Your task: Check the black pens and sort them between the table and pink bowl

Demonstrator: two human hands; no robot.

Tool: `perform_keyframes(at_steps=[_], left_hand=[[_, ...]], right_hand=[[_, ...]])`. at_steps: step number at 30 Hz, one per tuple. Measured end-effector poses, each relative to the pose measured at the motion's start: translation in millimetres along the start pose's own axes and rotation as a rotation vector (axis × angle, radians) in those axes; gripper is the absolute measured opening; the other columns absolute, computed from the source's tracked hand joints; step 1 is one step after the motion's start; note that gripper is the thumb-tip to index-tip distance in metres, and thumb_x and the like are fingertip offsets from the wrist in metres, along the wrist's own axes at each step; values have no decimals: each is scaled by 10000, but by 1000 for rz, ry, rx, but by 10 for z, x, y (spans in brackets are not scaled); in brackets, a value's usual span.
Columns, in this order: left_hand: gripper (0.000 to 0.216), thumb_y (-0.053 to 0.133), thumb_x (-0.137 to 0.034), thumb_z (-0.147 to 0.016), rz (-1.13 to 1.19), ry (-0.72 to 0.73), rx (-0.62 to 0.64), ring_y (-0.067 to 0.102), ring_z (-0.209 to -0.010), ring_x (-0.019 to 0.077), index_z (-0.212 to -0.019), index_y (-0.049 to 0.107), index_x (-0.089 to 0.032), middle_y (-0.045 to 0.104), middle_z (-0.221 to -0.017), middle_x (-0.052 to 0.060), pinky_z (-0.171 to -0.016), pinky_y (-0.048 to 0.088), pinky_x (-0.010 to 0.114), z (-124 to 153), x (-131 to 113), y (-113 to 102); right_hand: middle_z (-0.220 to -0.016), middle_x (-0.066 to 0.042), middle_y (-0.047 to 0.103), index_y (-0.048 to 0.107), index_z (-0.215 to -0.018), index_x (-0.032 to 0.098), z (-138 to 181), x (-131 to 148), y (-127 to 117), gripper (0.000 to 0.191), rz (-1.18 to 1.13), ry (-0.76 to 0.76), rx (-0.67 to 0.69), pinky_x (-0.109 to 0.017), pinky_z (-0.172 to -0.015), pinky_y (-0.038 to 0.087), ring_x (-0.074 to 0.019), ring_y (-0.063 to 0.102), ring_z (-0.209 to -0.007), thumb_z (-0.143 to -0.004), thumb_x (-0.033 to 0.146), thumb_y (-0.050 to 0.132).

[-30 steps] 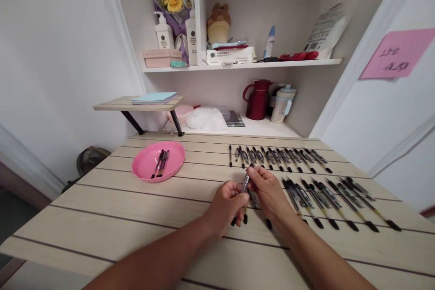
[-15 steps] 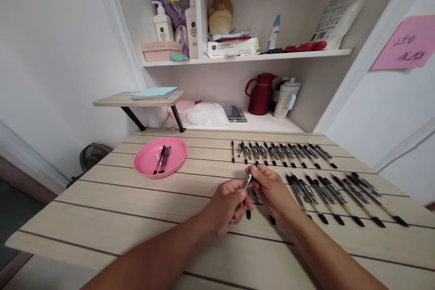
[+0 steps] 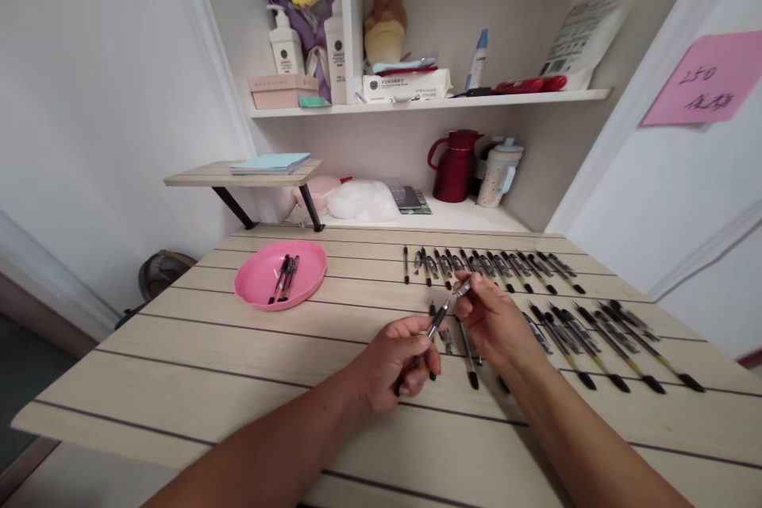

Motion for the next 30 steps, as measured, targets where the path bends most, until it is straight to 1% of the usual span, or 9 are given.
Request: perform_keyframes(at_steps=[7,9,11,16,20,22,25,27,30], left_hand=[[395,550,-256,-707,81,107,-196,287,-313,13,-1088,491,-165,519,-600,-35,-316,144,156,-73,-76,-170],[380,549,-246,-697,72,116,-265,286,-319,11,-1064,498,-161,519,-603,-34,-323,145,154,-83,-88,-200],[346,555,-248,-685,50,108,-339,279,-325,6,-1014,507,-153,519,-601,-33,-331,135,150,-86,-79,-212],[268,557,-313,-691,-33,103,-450,257,-314,-7,-889,500,-142,530,-615,-25,-334,121,153,-96,-23,-199],[239,534,-325,-701,-70,157,-512,268,-311,-5,-855,489,-148,531,-615,-26,-334,135,157,-109,-27,-225],[226,524,-312,-704,-75,174,-532,275,-311,-3,-857,485,-150,528,-609,-29,-335,139,157,-117,-34,-247],[220,508,-298,-711,-78,196,-540,277,-306,2,-874,481,-153,518,-591,-35,-335,139,160,-126,-37,-270],[221,506,-297,-712,-79,199,-537,275,-302,4,-877,480,-152,515,-580,-37,-335,137,162,-132,-33,-273],[227,512,-310,-713,-83,191,-530,279,-300,6,-874,480,-154,510,-569,-42,-335,135,162,-138,-21,-267]], right_hand=[[-805,-19,614,626,-809,186,-14,-9,-7,214,32,64,3,-203,-503,428,-80,545,-577,-654,328,668],[-804,-20,627,619,-844,185,-7,-14,1,245,92,87,-8,-197,-504,426,-80,552,-577,-646,319,676],[-733,-5,629,607,-887,190,-12,-21,-8,284,195,100,-13,-194,-501,421,-73,542,-538,-649,331,671],[-588,26,588,591,-945,181,-73,-83,-41,346,527,129,23,-219,-484,400,-95,535,-483,-658,369,634],[-559,31,562,586,-952,162,-160,-115,57,336,941,118,175,-240,-494,376,-113,521,-480,-661,330,606],[-602,7,590,596,-910,159,-209,-112,153,308,1227,77,241,-241,-509,366,-121,531,-521,-642,309,616],[-744,-47,644,618,-834,171,-272,-119,310,256,1580,26,312,-243,-557,370,-156,574,-661,-625,318,621],[-829,-67,657,628,-829,181,-303,-147,386,249,1738,32,345,-247,-594,377,-178,588,-754,-633,333,611],[-884,-90,658,638,-829,178,-331,-208,432,251,1850,61,346,-259,-614,381,-201,593,-807,-649,348,595]])
Point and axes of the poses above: each hand's wrist, its own z-axis away from the middle knuckle, its own y-axis out of the palm, x = y × z, the point moved 2 cm from there along -z, towards the middle knuckle
